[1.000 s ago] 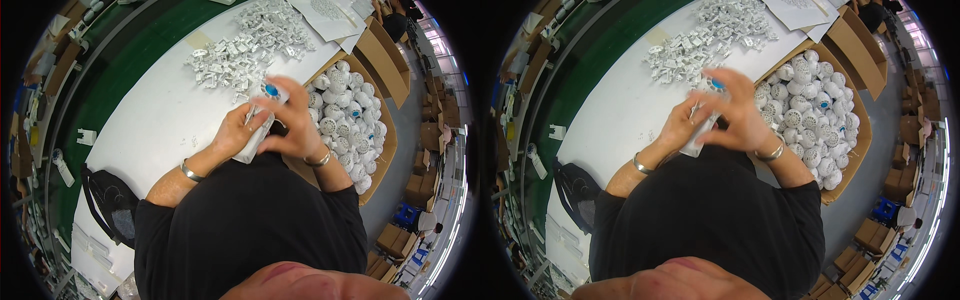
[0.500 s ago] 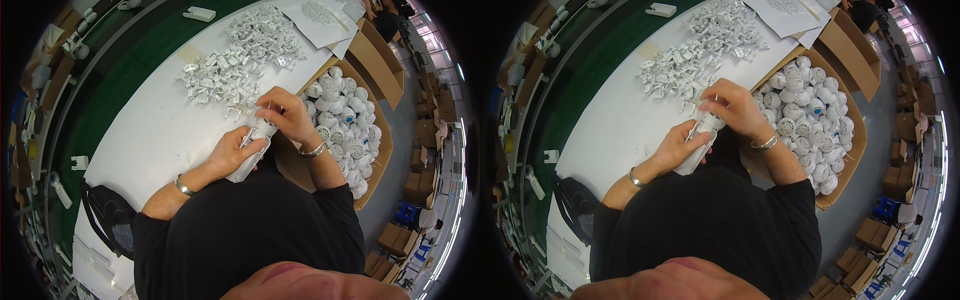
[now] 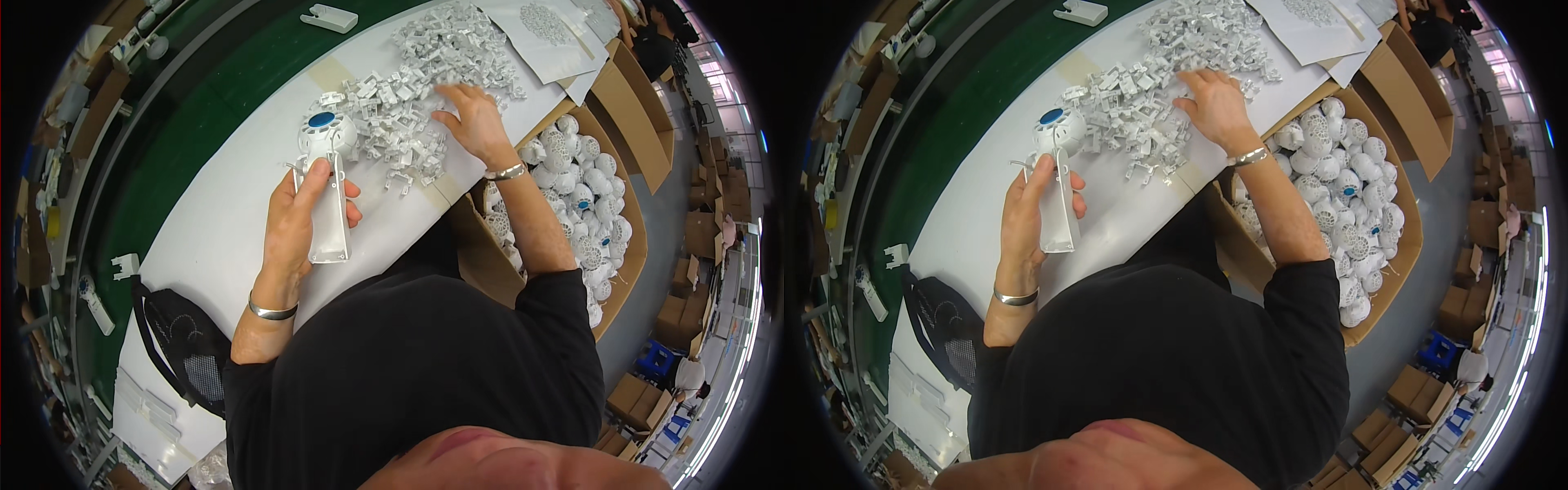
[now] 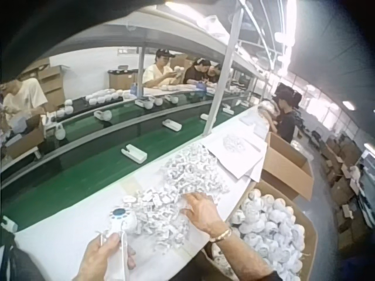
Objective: Assembling small handheld electronic devices by snapping plastic components together on a production line.
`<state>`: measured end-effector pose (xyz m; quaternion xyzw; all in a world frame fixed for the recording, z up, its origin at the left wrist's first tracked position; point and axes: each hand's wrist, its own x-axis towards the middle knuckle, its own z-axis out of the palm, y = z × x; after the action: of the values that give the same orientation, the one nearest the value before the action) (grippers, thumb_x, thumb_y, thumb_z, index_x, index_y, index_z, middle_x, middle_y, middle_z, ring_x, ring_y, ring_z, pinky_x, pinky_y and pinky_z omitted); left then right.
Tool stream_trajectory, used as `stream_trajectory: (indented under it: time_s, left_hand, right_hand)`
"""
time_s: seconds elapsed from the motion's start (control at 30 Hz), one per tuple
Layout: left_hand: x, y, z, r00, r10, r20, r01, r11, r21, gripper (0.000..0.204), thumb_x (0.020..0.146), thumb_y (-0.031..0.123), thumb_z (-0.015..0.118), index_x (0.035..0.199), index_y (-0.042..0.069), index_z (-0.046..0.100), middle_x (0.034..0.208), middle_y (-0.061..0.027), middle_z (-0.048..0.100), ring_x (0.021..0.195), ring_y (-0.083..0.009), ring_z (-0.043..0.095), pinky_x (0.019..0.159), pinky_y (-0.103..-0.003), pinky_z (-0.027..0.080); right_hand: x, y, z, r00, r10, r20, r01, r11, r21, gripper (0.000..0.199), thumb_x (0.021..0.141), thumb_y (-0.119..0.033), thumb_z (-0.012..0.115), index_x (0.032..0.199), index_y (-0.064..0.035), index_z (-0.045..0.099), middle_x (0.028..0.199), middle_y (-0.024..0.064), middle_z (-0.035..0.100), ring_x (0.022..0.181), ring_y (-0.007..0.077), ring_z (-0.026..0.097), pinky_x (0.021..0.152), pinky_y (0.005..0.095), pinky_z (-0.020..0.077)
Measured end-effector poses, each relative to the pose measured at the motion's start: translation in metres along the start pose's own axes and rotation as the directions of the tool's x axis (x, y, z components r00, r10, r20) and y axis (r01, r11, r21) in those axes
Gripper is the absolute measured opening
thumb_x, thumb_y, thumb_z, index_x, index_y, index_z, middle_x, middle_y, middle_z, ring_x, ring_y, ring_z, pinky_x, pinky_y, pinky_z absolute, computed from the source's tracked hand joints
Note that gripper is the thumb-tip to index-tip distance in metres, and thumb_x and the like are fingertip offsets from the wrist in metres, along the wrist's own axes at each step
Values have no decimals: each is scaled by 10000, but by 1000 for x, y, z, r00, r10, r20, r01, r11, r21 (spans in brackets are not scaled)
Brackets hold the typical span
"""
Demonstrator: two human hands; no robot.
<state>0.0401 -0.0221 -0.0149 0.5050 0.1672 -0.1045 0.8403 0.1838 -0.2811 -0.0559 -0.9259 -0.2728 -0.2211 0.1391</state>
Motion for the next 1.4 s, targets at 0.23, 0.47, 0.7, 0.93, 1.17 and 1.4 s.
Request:
stream_trajectory:
  time_s: [0.23, 0.47, 0.7, 0.93, 1.17, 1.4]
  left_hand:
    - [9, -6, -2, 999, 22, -37, -24, 999, -45, 382, 944, 290, 563, 1118, -39, 482, 779, -121, 650, 555, -162, 635, 483, -228, 510]
    - [8, -8, 15, 998, -21, 59, 25, 997, -68, 383, 940, 282, 569, 1133, -37, 479, 790, -125, 654, 559, -162, 636, 487, -222, 512]
    - [14, -17, 10, 999, 16, 49, -10, 993, -121, 383, 938, 273, 572, 1147, -33, 476, 815, -133, 655, 572, -164, 641, 493, -224, 517]
    - [28, -20, -5, 999, 54, 0, -53, 978, -202, 382, 931, 264, 582, 1153, -28, 474, 857, -141, 655, 597, -164, 647, 509, -230, 525]
    - [32, -21, -9, 995, 93, 26, -88, 982, -166, 396, 860, 155, 668, 1158, -18, 472, 907, -138, 650, 659, -164, 653, 574, -245, 538]
    - [35, -26, -8, 986, 110, 126, -101, 992, -73, 463, 787, 69, 722, 1165, -16, 469, 980, -140, 631, 753, -166, 643, 687, -258, 533]
  right_hand:
    - [-31, -46, -38, 959, -201, 202, 77, 864, 497, 282, 745, -86, 662, 1026, -90, 652, 1036, 45, 607, 989, 239, 538, 909, 341, 394]
    - [-47, -71, -17, 859, -292, 420, 301, 952, 47, 285, 720, -76, 655, 1004, -97, 642, 1014, 37, 591, 981, 220, 494, 892, 340, 370]
    - [-44, -80, -7, 865, -312, 394, 212, 937, 276, 255, 757, -101, 667, 1007, -79, 615, 959, 32, 582, 924, 209, 493, 855, 335, 382]
    - [-63, -102, 16, 604, -1, 797, -749, 342, 567, 256, 782, -89, 656, 1031, -66, 599, 865, 44, 580, 769, 221, 530, 757, 329, 436]
    - [-77, -104, 32, 913, -12, 408, -231, 809, 540, 205, 802, -41, 601, 1006, -55, 591, 834, 79, 611, 682, 274, 568, 686, 336, 467]
    - [-55, -82, 10, 848, 42, 528, -236, 922, 306, 163, 811, -34, 584, 971, -53, 607, 1018, 95, 628, 849, 284, 587, 772, 355, 456]
